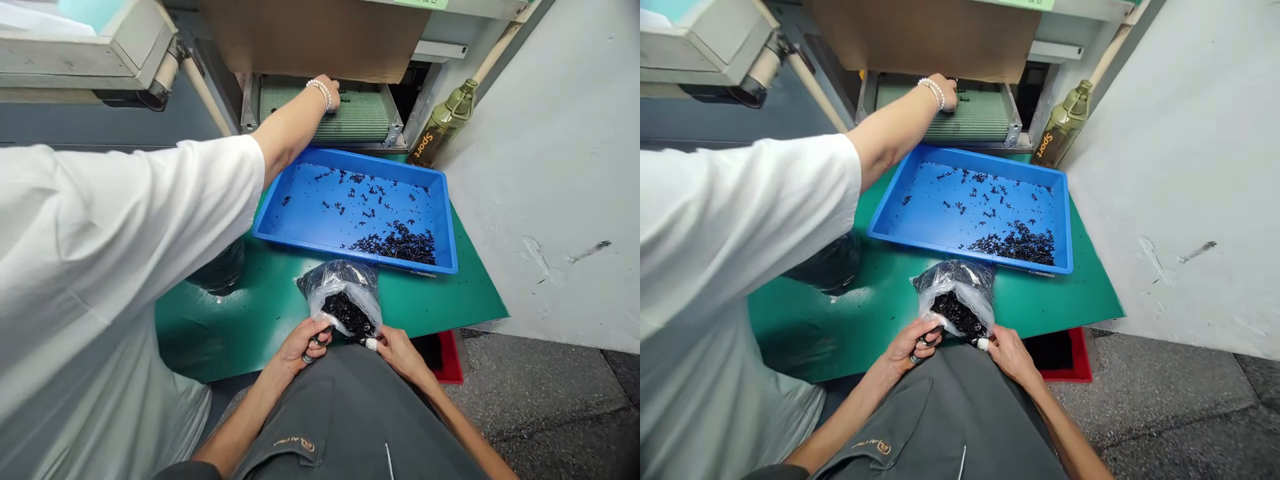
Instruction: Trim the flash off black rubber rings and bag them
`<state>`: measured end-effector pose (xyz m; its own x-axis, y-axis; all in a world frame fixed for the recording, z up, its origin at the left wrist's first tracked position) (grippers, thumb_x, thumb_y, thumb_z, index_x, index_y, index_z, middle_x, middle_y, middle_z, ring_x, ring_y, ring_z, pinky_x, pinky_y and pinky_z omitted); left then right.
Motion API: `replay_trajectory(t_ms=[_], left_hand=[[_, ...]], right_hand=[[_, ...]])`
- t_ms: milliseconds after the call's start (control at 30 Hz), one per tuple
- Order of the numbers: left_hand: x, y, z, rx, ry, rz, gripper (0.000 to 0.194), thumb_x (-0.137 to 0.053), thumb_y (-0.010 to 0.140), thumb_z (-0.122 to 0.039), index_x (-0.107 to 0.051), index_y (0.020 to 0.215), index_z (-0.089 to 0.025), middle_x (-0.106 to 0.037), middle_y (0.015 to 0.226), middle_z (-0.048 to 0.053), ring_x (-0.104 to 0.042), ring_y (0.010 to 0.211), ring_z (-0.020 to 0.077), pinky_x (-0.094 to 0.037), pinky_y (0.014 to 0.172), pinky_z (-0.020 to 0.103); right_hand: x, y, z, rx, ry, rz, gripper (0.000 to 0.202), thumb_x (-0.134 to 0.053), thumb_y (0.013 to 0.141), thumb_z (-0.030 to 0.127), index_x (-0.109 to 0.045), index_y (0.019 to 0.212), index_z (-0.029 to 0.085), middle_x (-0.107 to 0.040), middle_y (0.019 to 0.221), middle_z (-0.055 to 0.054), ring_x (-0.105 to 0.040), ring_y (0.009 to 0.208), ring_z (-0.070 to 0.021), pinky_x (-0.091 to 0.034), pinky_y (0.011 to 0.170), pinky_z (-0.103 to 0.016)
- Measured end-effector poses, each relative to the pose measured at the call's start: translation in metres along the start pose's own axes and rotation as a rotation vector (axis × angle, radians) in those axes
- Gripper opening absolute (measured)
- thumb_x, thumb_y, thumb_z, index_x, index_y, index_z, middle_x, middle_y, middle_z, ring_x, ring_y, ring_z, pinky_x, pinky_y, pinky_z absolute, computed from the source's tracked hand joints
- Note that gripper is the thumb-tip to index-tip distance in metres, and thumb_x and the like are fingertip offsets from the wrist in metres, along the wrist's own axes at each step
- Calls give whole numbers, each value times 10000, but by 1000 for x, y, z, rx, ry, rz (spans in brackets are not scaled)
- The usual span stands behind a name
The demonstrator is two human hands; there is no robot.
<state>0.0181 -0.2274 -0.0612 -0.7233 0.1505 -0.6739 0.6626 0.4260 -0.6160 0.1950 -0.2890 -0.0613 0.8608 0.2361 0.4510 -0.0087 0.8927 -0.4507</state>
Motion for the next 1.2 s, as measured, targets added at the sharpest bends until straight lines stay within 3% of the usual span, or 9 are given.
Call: replay_trajectory(t_ms=[100,233,333,400,533,767,967,1100,1200], left_hand=[[2,-1,2,-16,-9,11,324,-688,712,-309,-419,635,-146,-430,541,-62,-211,374,-20,-117,337,109],[1,-3,0,-59,-10,13,307,-688,708,-314,-427,675,-155,-424,528,-66,-225,375,-9,-121,341,114],[-1,-8,-5,-85,-22,10,305,-691,702,-322,-434,689,-158,-417,513,-68,-210,379,-2,-119,337,122],[-2,-12,-9,-102,-33,4,292,-692,701,-321,-453,711,-153,-407,501,-71,-203,383,3,-115,337,122],[-8,-23,-15,-102,-51,15,271,-693,700,-316,-502,773,-139,-386,477,-78,-198,388,8,-117,340,116],[-10,-36,-31,-105,-40,-65,247,-687,715,-317,-512,717,-143,-412,514,-61,-188,396,-1,-109,349,124],[16,-63,-43,-124,110,-250,240,-642,754,-355,-646,895,-160,-440,519,-57,-192,398,-6,-94,386,142],[29,-77,-37,-161,5,-282,173,-658,727,-340,-684,786,-179,-437,508,-54,-208,402,0,-106,380,143],[36,-80,-47,-303,-145,-327,182,-687,708,-342,-690,780,-175,-439,526,-47,-223,396,0,-101,356,132]], right_hand=[[-9,8,2,-60,200,-6,251,-553,771,411,-615,805,169,-664,740,-14,-599,696,-197,-450,609,-262],[0,11,15,-27,355,-34,329,-542,785,473,-615,901,174,-675,903,-29,-608,848,-224,-469,770,-315],[9,11,20,-53,377,-38,383,-540,777,539,-625,824,168,-683,828,-50,-621,818,-245,-480,764,-350],[11,10,24,-85,518,-6,405,-560,765,558,-619,848,166,-688,800,-68,-641,787,-245,-496,750,-371],[15,8,41,-83,873,24,387,-584,780,525,-593,937,173,-688,821,-80,-659,767,-212,-517,758,-381],[18,19,61,-83,1163,-34,305,-617,792,428,-589,1034,244,-644,1034,-53,-603,903,-214,-516,782,-429],[18,28,69,-33,1142,-32,298,-622,779,448,-623,987,235,-642,1029,-72,-581,927,-232,-505,814,-453],[19,26,56,-48,1125,-44,297,-651,738,465,-651,959,267,-651,1028,-85,-592,934,-264,-528,765,-454],[15,34,46,-38,1090,55,409,-677,685,513,-662,967,217,-662,1011,-123,-609,933,-296,-519,791,-476]])
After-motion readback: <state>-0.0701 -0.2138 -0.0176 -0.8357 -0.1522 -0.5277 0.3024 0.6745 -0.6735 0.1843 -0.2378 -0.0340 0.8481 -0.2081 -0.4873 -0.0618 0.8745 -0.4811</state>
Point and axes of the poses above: each hand's wrist, its own y-axis towards the middle knuckle, its own x-axis out of the back of the hand, z = x × y, the point moved 7 cm from there along y, towards the middle knuckle
